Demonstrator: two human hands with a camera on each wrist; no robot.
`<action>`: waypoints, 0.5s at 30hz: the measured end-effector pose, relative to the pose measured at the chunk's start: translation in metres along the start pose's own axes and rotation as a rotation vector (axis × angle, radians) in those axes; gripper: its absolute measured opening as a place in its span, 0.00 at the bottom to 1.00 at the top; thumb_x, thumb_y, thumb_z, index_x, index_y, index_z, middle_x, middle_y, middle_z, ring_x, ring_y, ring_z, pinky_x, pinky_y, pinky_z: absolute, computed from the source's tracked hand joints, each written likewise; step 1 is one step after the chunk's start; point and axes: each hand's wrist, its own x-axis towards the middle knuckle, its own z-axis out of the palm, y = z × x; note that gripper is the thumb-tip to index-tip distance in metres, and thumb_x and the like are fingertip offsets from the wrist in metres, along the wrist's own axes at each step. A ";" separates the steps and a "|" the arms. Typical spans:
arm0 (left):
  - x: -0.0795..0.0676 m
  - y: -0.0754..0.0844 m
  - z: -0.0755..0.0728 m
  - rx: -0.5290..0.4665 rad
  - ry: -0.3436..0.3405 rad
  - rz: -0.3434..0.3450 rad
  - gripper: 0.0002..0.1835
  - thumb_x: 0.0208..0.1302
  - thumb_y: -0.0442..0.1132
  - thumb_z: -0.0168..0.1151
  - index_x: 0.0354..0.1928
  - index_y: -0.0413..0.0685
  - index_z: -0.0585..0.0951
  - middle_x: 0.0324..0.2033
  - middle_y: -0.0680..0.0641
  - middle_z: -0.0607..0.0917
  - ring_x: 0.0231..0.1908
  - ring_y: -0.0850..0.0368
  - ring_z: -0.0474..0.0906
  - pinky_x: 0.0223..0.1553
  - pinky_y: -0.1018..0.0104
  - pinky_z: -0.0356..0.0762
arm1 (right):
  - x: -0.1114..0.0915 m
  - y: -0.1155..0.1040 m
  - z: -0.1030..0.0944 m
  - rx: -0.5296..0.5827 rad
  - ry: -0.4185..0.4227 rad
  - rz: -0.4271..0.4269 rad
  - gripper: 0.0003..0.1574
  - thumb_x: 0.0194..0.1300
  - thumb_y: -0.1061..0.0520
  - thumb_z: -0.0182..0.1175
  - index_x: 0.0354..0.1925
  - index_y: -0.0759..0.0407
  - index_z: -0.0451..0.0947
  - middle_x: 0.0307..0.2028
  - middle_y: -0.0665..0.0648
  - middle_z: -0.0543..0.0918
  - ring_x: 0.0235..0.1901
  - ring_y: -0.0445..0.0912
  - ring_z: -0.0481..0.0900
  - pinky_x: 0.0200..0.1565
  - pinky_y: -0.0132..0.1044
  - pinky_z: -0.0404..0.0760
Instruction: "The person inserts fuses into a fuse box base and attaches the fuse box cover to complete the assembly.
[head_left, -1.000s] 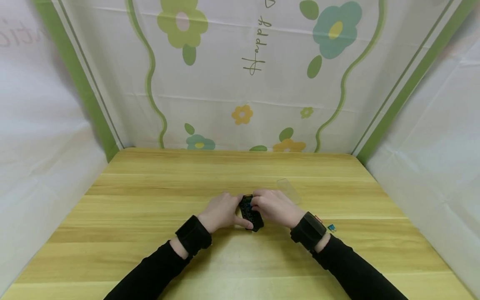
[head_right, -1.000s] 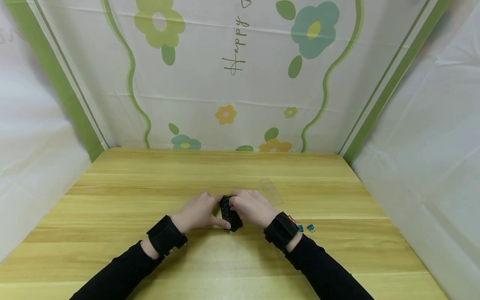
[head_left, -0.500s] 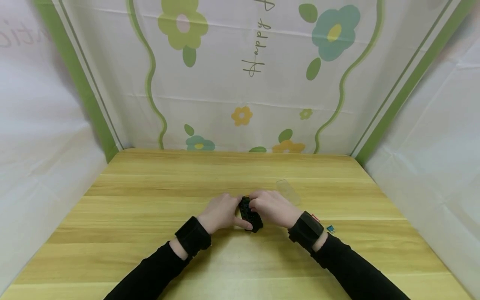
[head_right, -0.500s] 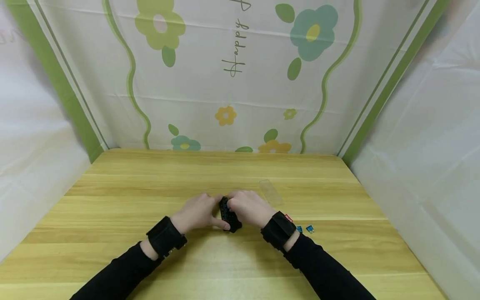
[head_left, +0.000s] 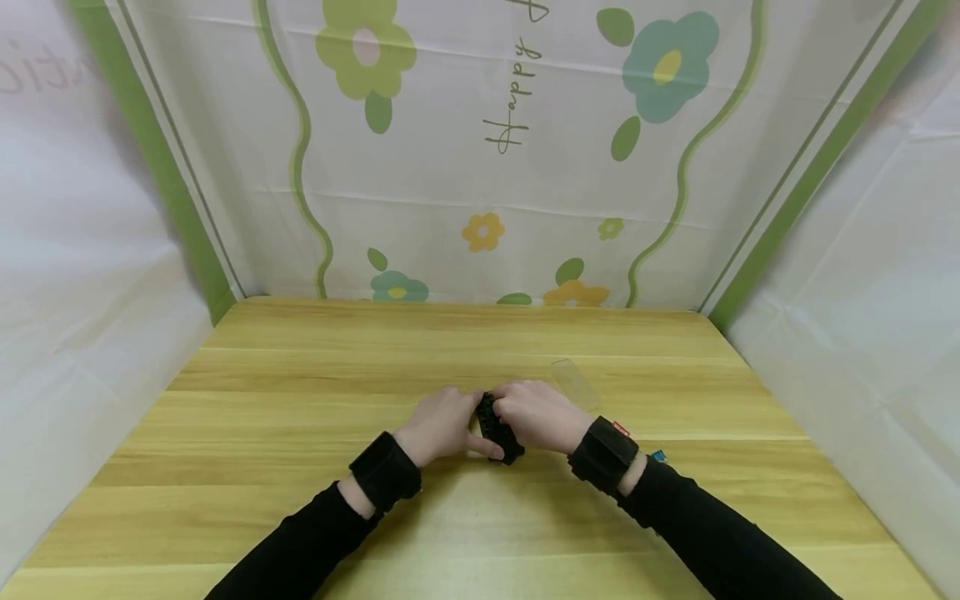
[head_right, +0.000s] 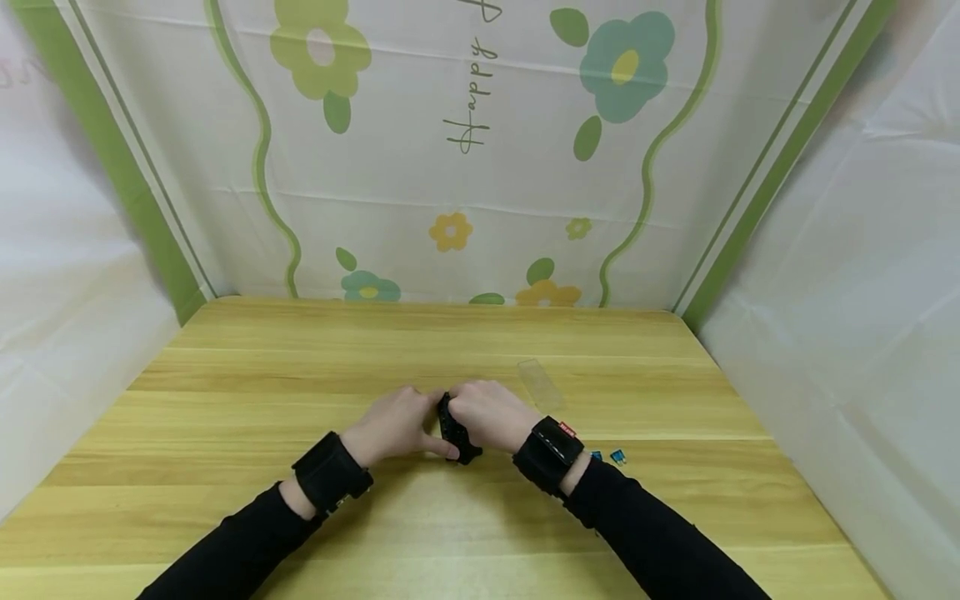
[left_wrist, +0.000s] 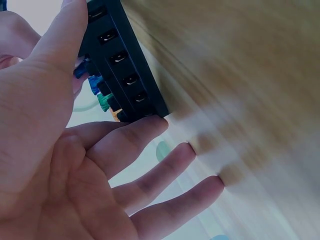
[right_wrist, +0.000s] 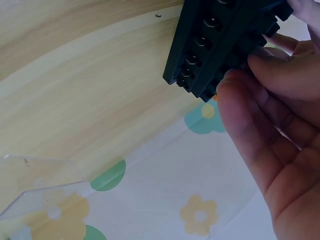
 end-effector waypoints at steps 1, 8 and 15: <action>0.000 0.000 0.000 -0.002 0.005 0.005 0.32 0.41 0.66 0.71 0.39 0.48 0.78 0.20 0.55 0.71 0.21 0.60 0.67 0.24 0.70 0.65 | 0.000 0.000 0.000 -0.006 -0.005 0.000 0.15 0.56 0.59 0.68 0.19 0.49 0.73 0.24 0.45 0.67 0.21 0.39 0.63 0.26 0.29 0.62; 0.000 0.001 0.000 -0.016 0.027 0.021 0.31 0.41 0.65 0.72 0.37 0.48 0.78 0.18 0.55 0.70 0.20 0.61 0.66 0.23 0.70 0.64 | 0.003 -0.003 -0.003 -0.016 -0.018 0.001 0.18 0.55 0.60 0.68 0.18 0.49 0.69 0.22 0.46 0.68 0.20 0.39 0.63 0.25 0.29 0.62; -0.001 0.001 0.001 -0.027 0.026 0.015 0.31 0.41 0.65 0.71 0.37 0.48 0.78 0.18 0.55 0.71 0.20 0.62 0.65 0.22 0.70 0.63 | 0.004 -0.005 0.000 -0.043 -0.019 0.001 0.15 0.53 0.57 0.69 0.19 0.50 0.72 0.22 0.46 0.68 0.20 0.39 0.65 0.25 0.28 0.64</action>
